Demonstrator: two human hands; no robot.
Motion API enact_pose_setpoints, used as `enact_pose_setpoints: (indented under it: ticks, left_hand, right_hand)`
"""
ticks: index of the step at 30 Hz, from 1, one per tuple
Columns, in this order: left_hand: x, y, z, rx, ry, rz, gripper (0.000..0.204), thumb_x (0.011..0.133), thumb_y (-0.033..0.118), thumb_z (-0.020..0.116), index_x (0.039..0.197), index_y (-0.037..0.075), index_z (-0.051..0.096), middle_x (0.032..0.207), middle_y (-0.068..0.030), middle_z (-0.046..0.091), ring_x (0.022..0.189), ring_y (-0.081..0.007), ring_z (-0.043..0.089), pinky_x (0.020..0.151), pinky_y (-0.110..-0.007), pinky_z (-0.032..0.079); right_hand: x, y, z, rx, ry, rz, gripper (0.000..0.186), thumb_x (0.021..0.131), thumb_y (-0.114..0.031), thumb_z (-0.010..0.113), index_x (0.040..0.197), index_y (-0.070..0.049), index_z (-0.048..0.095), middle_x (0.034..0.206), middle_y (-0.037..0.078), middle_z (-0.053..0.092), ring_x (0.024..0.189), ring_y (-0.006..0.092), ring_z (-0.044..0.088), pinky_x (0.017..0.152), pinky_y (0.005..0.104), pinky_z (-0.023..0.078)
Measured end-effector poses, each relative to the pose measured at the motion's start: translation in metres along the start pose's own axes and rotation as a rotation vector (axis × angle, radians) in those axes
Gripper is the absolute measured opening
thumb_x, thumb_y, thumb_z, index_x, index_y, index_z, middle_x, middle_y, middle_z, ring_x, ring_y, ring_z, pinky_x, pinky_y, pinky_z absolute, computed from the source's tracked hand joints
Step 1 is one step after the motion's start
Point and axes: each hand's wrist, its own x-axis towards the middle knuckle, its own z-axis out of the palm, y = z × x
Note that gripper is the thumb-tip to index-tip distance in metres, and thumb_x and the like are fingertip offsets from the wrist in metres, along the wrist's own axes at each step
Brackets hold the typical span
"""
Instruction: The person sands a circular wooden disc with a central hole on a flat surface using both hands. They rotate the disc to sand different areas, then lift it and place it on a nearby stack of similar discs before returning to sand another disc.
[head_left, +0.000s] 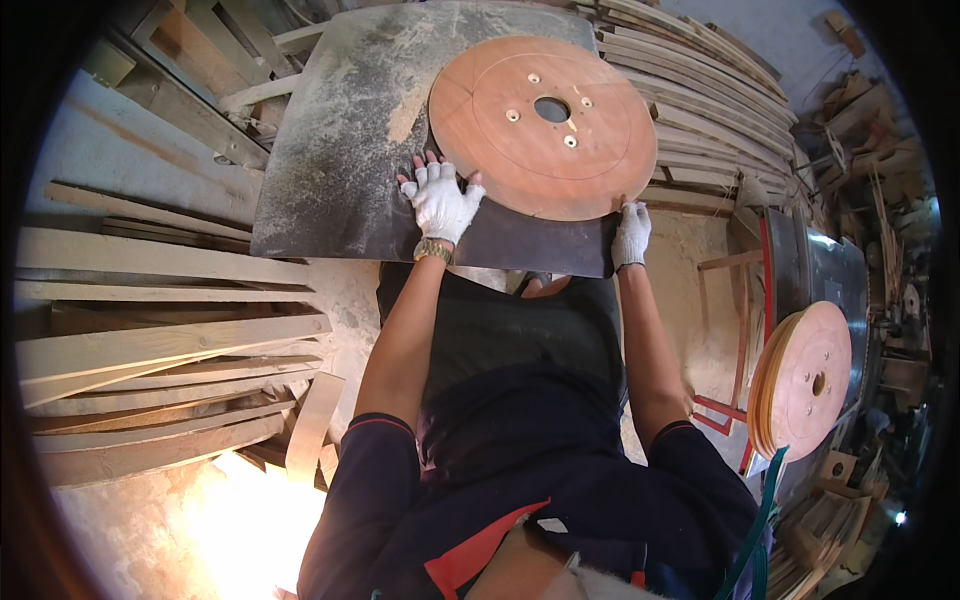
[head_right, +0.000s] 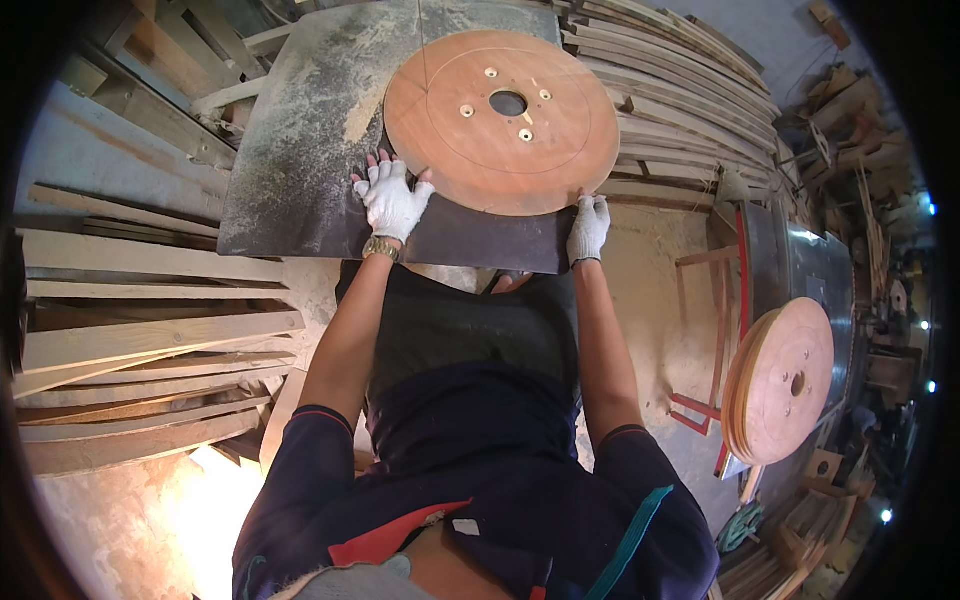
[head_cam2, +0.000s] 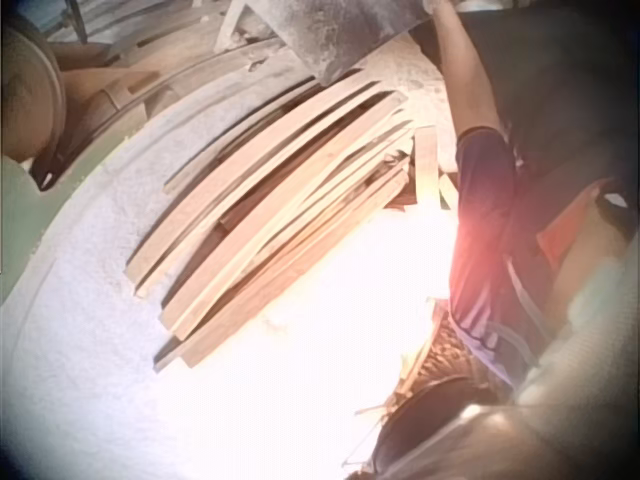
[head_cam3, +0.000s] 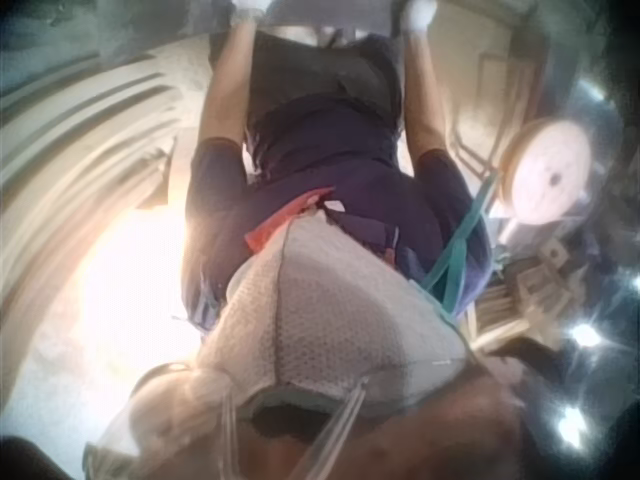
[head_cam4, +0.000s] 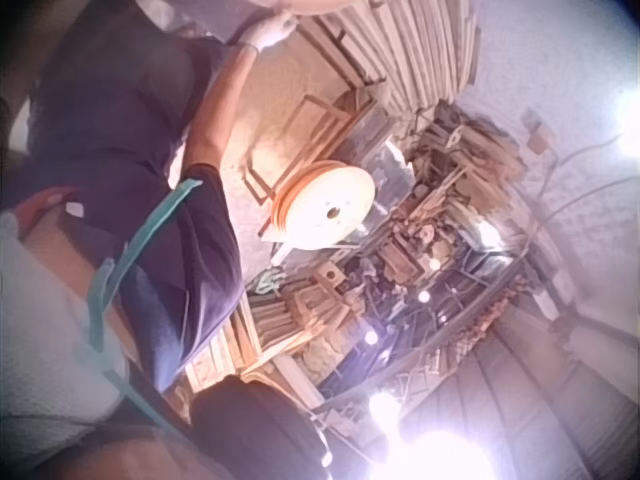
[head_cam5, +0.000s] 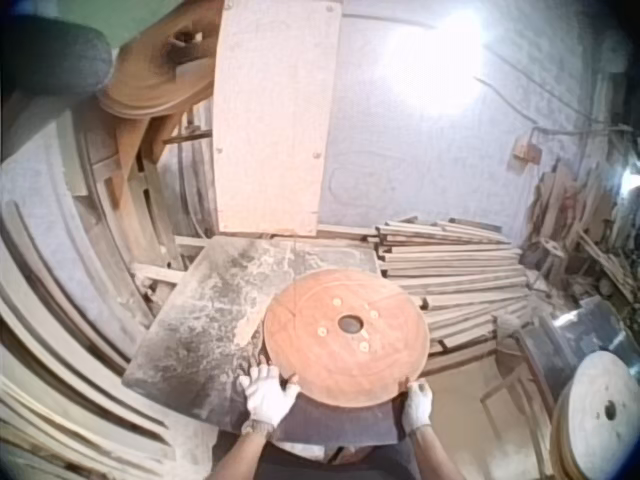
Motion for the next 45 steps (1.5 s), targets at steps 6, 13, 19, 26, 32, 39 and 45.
enact_pose_setpoints:
  ticks: [6, 13, 19, 26, 32, 39, 45]
  left_hand:
    - [-0.003, 0.003, -0.002, 0.013, 0.001, 0.039, 0.080, 0.094, 0.066, 0.059, 0.136, -0.002, 0.064, 0.162, -0.0251, 0.046, 0.156, -0.0426, 0.033, 0.124, -0.069, 0.015]
    - [0.001, 0.002, -0.001, 0.017, -0.020, 0.028, 0.080, 0.095, 0.065, 0.058, 0.139, -0.001, 0.061, 0.167, -0.0246, 0.040, 0.157, -0.0425, 0.031, 0.124, -0.070, 0.015]
    - [0.008, -0.002, -0.004, 0.000, -0.062, 0.010, 0.078, 0.095, 0.064, 0.058, 0.140, -0.001, 0.061, 0.166, -0.0246, 0.041, 0.158, -0.0423, 0.029, 0.124, -0.071, 0.015]
    - [0.014, -0.009, 0.008, 0.020, 0.087, 0.045, 0.074, 0.092, 0.061, 0.061, 0.134, 0.000, 0.065, 0.161, -0.0244, 0.047, 0.151, -0.0424, 0.039, 0.121, -0.072, 0.019]
    - [0.018, -0.016, 0.009, 0.037, 0.077, 0.040, 0.076, 0.093, 0.062, 0.059, 0.135, -0.001, 0.065, 0.161, -0.0238, 0.048, 0.152, -0.0427, 0.039, 0.121, -0.072, 0.019]
    - [-0.018, 0.011, 0.002, 0.044, -0.006, 0.074, 0.087, 0.094, 0.070, 0.057, 0.141, -0.003, 0.060, 0.163, -0.0272, 0.043, 0.156, -0.0457, 0.032, 0.126, -0.067, 0.014]
    - [-0.006, 0.007, -0.004, -0.011, -0.033, 0.054, 0.085, 0.094, 0.070, 0.056, 0.138, -0.002, 0.061, 0.166, -0.0273, 0.039, 0.158, -0.0445, 0.028, 0.126, -0.066, 0.015]
  right_hand:
    - [0.005, 0.008, -0.007, 0.052, -0.048, -0.003, 0.016, 0.097, -0.014, 0.069, 0.084, -0.008, 0.060, 0.084, -0.004, 0.055, 0.079, 0.0084, 0.046, 0.075, 0.0284, 0.039]
    - [0.010, 0.011, -0.012, 0.019, -0.045, 0.025, 0.015, 0.093, -0.016, 0.068, 0.084, -0.006, 0.060, 0.084, -0.003, 0.055, 0.080, 0.0094, 0.046, 0.076, 0.0288, 0.040]
    - [0.010, 0.015, -0.010, -0.005, -0.048, 0.061, 0.013, 0.091, -0.016, 0.068, 0.085, -0.005, 0.064, 0.086, -0.002, 0.058, 0.081, 0.0104, 0.048, 0.077, 0.0292, 0.041]
    - [0.010, 0.014, -0.010, -0.012, -0.055, 0.094, 0.013, 0.091, -0.016, 0.069, 0.087, -0.004, 0.066, 0.085, -0.002, 0.060, 0.082, 0.0111, 0.050, 0.079, 0.0289, 0.042]
    - [-0.002, 0.001, 0.000, -0.081, -0.067, 0.055, 0.015, 0.096, -0.017, 0.068, 0.088, -0.005, 0.065, 0.085, -0.002, 0.060, 0.082, 0.0102, 0.050, 0.078, 0.0278, 0.041]
    - [0.004, 0.005, -0.005, 0.028, -0.018, -0.011, 0.018, 0.101, -0.019, 0.069, 0.090, -0.007, 0.062, 0.084, -0.003, 0.056, 0.079, 0.0083, 0.047, 0.075, 0.0269, 0.039]
    - [0.000, 0.002, -0.003, -0.030, -0.047, -0.084, 0.020, 0.101, -0.018, 0.070, 0.087, -0.007, 0.062, 0.083, -0.004, 0.054, 0.078, 0.0078, 0.044, 0.074, 0.0263, 0.038]
